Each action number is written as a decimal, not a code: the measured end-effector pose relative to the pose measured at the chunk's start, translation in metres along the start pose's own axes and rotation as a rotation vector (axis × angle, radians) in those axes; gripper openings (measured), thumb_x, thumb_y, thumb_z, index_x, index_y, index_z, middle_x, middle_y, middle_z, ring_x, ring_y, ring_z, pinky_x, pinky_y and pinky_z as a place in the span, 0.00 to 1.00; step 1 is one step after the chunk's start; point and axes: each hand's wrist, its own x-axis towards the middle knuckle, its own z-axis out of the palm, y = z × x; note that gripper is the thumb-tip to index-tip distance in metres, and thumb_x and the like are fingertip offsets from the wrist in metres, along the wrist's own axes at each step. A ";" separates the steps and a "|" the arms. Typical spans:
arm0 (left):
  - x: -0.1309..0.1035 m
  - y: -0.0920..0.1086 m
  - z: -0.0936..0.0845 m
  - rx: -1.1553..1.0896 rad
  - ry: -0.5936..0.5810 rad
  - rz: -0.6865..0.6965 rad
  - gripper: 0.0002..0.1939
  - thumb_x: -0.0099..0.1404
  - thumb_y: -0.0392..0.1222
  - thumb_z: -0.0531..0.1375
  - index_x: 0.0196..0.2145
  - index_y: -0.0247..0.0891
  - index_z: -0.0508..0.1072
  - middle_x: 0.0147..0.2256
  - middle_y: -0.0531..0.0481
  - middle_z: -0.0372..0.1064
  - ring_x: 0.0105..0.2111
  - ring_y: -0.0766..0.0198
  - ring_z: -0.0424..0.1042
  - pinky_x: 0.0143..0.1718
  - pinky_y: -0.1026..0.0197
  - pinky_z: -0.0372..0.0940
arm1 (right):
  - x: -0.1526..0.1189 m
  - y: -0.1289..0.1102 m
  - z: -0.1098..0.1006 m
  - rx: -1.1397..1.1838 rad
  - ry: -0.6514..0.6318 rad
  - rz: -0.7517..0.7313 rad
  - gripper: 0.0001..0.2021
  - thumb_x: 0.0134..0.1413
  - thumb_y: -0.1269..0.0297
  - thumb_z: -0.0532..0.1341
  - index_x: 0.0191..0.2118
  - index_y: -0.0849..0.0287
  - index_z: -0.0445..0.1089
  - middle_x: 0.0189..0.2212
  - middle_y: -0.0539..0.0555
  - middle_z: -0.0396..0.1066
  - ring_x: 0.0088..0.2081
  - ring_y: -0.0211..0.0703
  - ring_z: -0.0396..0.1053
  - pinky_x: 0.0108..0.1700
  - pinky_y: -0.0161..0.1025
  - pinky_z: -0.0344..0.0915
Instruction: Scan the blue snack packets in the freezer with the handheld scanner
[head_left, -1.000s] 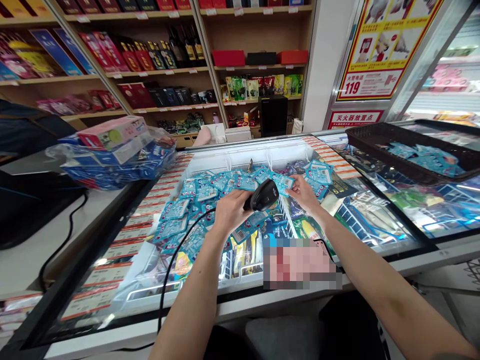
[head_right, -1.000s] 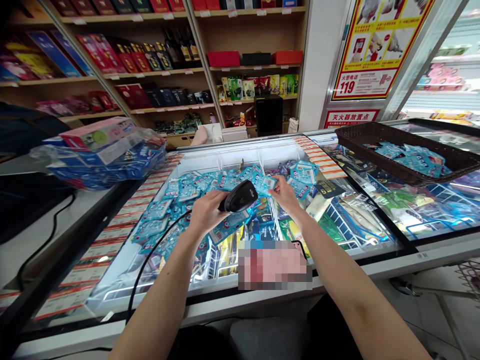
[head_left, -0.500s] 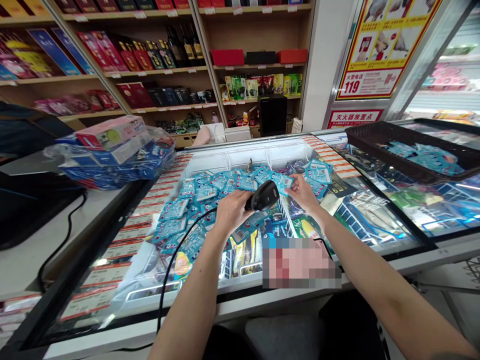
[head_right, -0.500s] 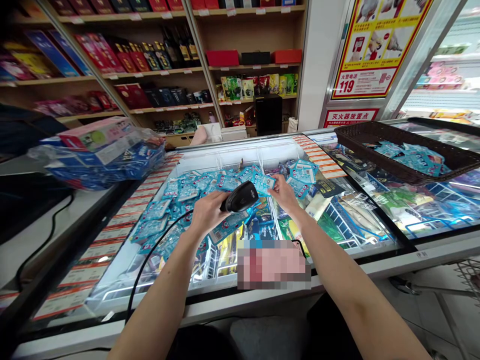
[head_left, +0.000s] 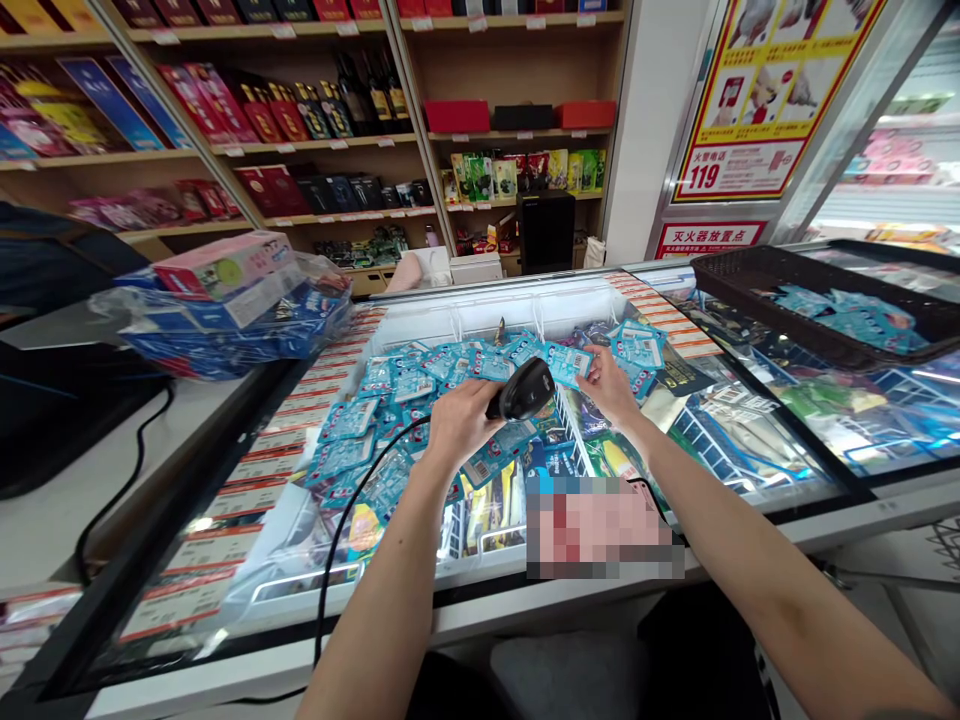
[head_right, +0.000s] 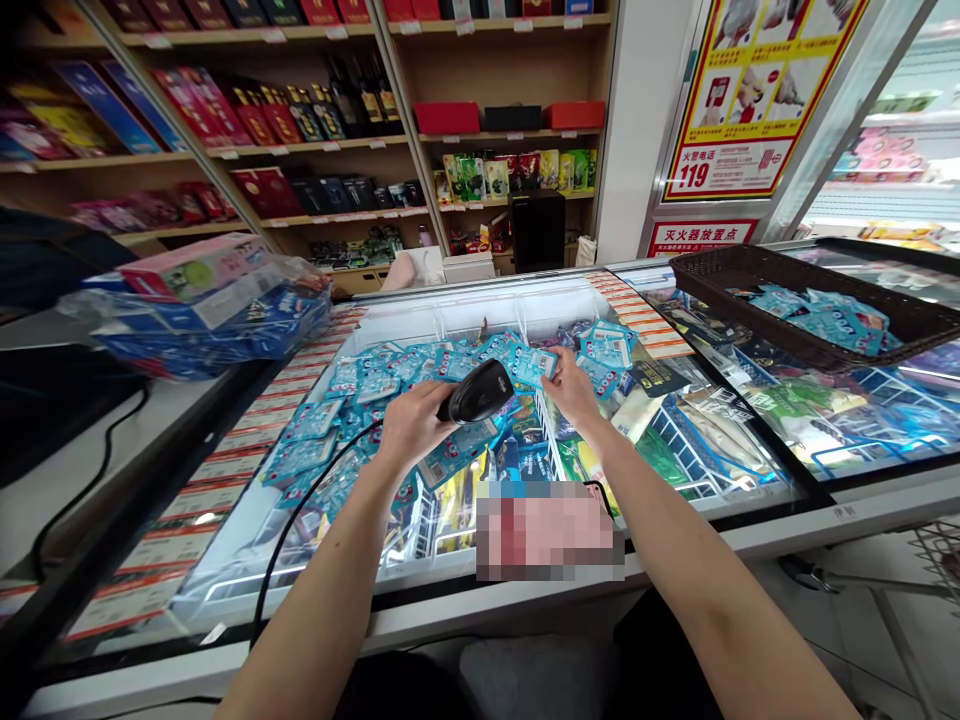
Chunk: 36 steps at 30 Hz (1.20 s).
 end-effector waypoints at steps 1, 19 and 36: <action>0.000 -0.002 -0.001 0.010 0.003 -0.017 0.17 0.57 0.42 0.58 0.45 0.42 0.69 0.40 0.49 0.72 0.42 0.58 0.69 0.37 0.61 0.62 | 0.000 0.001 -0.001 -0.046 0.035 0.023 0.24 0.50 0.64 0.55 0.54 0.59 0.54 0.31 0.51 0.66 0.29 0.42 0.66 0.35 0.41 0.63; -0.003 -0.015 -0.006 0.092 0.048 -0.102 0.16 0.57 0.45 0.58 0.44 0.43 0.69 0.39 0.49 0.72 0.40 0.57 0.70 0.34 0.60 0.60 | 0.000 0.003 -0.016 -0.691 0.195 0.145 0.25 0.57 0.46 0.49 0.52 0.57 0.67 0.52 0.66 0.56 0.53 0.59 0.53 0.47 0.49 0.55; -0.005 -0.022 -0.008 0.136 0.024 -0.159 0.16 0.57 0.45 0.58 0.45 0.43 0.69 0.37 0.47 0.73 0.40 0.55 0.70 0.34 0.59 0.60 | 0.000 0.020 -0.005 -0.627 0.136 -0.009 0.20 0.59 0.50 0.48 0.46 0.54 0.70 0.50 0.59 0.67 0.55 0.60 0.53 0.55 0.67 0.35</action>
